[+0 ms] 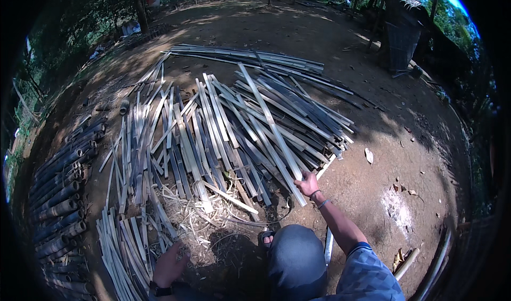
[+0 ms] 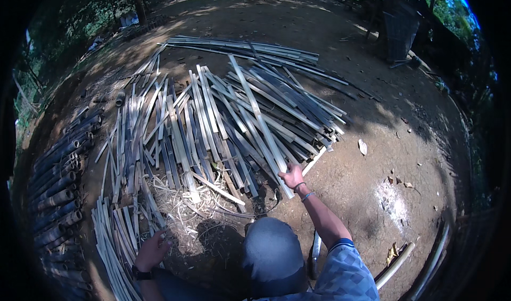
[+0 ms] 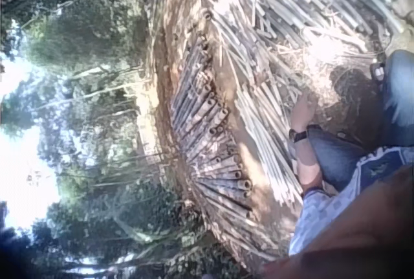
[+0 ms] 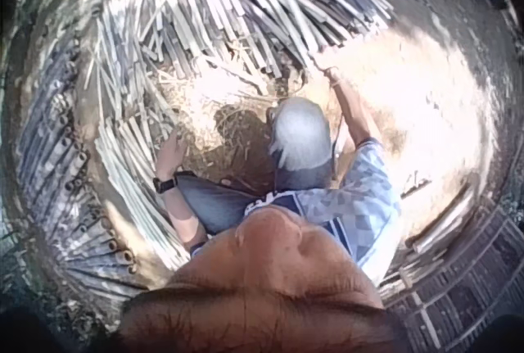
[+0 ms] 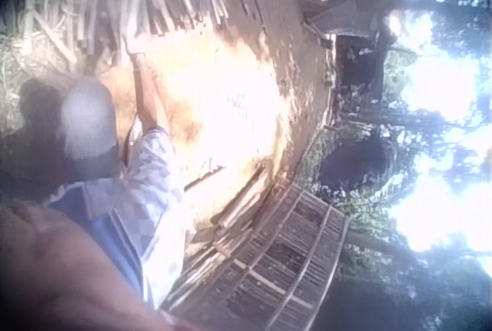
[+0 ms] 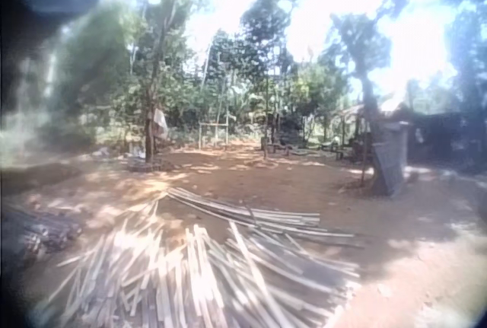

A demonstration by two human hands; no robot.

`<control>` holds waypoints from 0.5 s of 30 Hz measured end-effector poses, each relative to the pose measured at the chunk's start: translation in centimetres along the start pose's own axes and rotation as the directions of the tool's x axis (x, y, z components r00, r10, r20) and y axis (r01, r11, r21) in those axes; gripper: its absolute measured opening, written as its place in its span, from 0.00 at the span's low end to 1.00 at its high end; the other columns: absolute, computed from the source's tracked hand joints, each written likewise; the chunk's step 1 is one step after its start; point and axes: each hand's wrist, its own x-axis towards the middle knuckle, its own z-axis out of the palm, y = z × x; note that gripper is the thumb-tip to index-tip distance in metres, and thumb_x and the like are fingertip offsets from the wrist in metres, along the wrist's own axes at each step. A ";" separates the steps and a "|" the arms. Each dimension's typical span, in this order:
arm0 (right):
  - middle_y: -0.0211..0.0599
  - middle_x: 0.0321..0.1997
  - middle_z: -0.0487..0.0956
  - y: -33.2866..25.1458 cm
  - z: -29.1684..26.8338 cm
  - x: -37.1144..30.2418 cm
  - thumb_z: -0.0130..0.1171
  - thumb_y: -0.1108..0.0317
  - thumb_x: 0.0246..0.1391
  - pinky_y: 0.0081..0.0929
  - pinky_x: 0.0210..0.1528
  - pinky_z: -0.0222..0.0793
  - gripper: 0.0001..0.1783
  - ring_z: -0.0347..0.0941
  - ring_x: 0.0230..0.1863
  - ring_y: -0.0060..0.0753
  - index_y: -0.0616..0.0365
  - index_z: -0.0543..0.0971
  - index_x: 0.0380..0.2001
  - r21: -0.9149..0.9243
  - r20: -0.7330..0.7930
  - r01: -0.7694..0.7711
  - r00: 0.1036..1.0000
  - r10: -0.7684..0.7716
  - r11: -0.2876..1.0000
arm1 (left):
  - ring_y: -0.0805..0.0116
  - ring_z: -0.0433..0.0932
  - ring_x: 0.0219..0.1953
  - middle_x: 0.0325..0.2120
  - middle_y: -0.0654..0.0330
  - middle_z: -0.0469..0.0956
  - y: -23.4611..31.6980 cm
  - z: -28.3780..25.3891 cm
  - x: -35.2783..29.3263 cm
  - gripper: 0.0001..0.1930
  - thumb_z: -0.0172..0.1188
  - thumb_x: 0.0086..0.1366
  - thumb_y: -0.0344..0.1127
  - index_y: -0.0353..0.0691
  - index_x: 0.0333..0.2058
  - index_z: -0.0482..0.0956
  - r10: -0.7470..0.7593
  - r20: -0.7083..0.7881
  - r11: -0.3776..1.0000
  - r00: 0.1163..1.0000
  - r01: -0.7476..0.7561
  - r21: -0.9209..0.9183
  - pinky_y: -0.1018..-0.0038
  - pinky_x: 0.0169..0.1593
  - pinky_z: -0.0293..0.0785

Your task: The person picks up a strip of bamboo and shaves the edges and surface with a large knife while sitting on the ground.

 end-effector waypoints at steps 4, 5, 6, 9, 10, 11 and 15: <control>0.33 0.16 0.75 -15.0 -1.2 -4.1 0.60 0.70 0.42 0.23 0.16 0.62 0.08 0.69 0.14 0.21 0.64 0.74 0.22 0.323 0.197 -0.114 0.979 0.052 0.940 | 0.42 0.63 0.58 0.53 0.37 0.64 1.2 -0.4 -1.2 0.37 0.63 0.54 0.41 0.31 0.58 0.57 0.150 -0.145 0.988 0.978 -0.153 -0.011 0.58 0.59 0.60; 0.32 0.17 0.75 -16.8 -2.5 -4.5 0.60 0.70 0.43 0.21 0.15 0.61 0.08 0.68 0.14 0.20 0.64 0.74 0.23 0.323 0.146 -0.034 0.989 -0.015 0.946 | 0.42 0.61 0.58 0.54 0.37 0.62 2.4 -0.1 -0.8 0.39 0.63 0.53 0.40 0.31 0.59 0.55 0.230 -0.250 0.973 0.941 -0.217 0.079 0.58 0.59 0.59; 0.32 0.17 0.75 -20.1 -3.6 -5.4 0.61 0.70 0.44 0.19 0.16 0.61 0.09 0.68 0.14 0.19 0.64 0.74 0.24 0.399 0.214 -0.073 0.977 -0.015 0.914 | 0.41 0.59 0.59 0.56 0.37 0.60 3.0 0.0 -0.6 0.40 0.64 0.52 0.38 0.31 0.60 0.54 0.293 -0.353 0.954 0.889 -0.244 0.175 0.57 0.60 0.57; 0.31 0.18 0.75 -26.6 -6.7 -8.0 0.61 0.69 0.44 0.16 0.18 0.61 0.09 0.68 0.17 0.17 0.63 0.74 0.25 0.462 0.262 -0.028 0.959 -0.107 0.887 | 0.42 0.55 0.62 0.59 0.40 0.54 8.8 -0.9 -1.9 0.44 0.65 0.50 0.39 0.34 0.61 0.51 0.410 -0.503 0.902 0.761 -0.255 0.349 0.55 0.61 0.56; 0.31 0.18 0.75 -28.4 -7.6 -9.2 0.61 0.70 0.45 0.16 0.18 0.61 0.08 0.68 0.16 0.16 0.63 0.75 0.25 0.477 0.292 -0.047 0.950 -0.108 0.878 | 0.43 0.58 0.61 0.59 0.41 0.57 10.2 -1.2 -2.0 0.42 0.65 0.52 0.42 0.34 0.60 0.53 0.479 -0.557 0.863 0.678 -0.248 0.440 0.54 0.59 0.58; 0.29 0.18 0.75 -29.1 -7.5 -10.0 0.60 0.71 0.45 0.16 0.17 0.60 0.07 0.68 0.16 0.16 0.62 0.74 0.22 0.505 0.234 0.039 0.955 -0.181 0.862 | 0.45 0.61 0.60 0.58 0.42 0.60 11.6 -1.4 -2.2 0.40 0.65 0.53 0.45 0.34 0.60 0.55 0.546 -0.598 0.820 0.586 -0.227 0.525 0.54 0.58 0.61; 0.28 0.16 0.73 -35.1 -8.7 -16.6 0.59 0.71 0.49 0.15 0.14 0.60 0.07 0.67 0.14 0.15 0.61 0.72 0.22 0.583 0.439 -0.083 0.870 -0.226 0.808 | 0.42 0.53 0.63 0.61 0.43 0.53 16.4 -2.2 -1.3 0.49 0.68 0.47 0.41 0.37 0.63 0.48 0.658 -0.711 0.752 0.245 -0.256 0.607 0.51 0.60 0.56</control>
